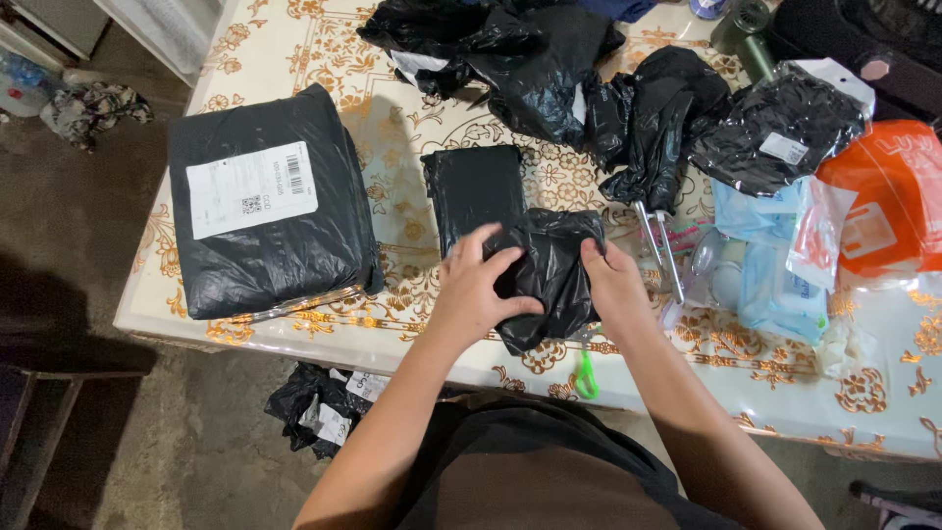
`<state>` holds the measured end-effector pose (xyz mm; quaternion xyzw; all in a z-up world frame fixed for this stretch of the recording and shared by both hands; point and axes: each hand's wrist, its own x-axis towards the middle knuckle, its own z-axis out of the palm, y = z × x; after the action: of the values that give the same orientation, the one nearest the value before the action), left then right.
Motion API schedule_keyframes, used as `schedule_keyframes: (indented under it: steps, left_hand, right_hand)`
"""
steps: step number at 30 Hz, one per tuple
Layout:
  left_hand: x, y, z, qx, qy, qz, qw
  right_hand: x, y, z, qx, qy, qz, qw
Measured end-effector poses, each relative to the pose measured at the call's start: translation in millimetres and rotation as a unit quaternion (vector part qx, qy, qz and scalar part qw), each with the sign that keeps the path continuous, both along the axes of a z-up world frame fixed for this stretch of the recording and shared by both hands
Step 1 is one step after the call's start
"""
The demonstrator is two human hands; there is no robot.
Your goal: The person unpacks several black shipping bags on a table, using green scissors to cut open bubble wrap and plastic packaging. They remove a small bottle, a blue and white tool, a light blue package, a hairbrush, and a maroon fabric item, placing each on the table.
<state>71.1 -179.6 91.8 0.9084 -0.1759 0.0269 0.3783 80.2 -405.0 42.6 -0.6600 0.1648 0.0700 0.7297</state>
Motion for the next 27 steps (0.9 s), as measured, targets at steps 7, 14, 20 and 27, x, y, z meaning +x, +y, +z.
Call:
schedule_keyframes:
  steps: [7,14,20,27]
  left_hand:
    - [-0.5,-6.0,-21.3,-0.078,0.014,-0.055,0.995]
    - [0.9,-13.7,-20.9,0.052,-0.181,-0.013,0.982]
    - [9.4,-26.9,-35.6,0.028,-0.057,0.038,0.997]
    - [43.5,11.4,-73.8,-0.074,-0.017,0.171,0.982]
  right_hand:
    - [-9.2,10.2,15.8,0.105,0.094,-0.092,0.986]
    - [-9.2,-1.3,-15.6,-0.084,-0.005,-0.053,0.995]
    - [-21.7,21.3,18.4,-0.359,-0.154,0.008,0.921]
    - [-51.3,27.3,39.2,-0.373,-0.156,0.033,0.914]
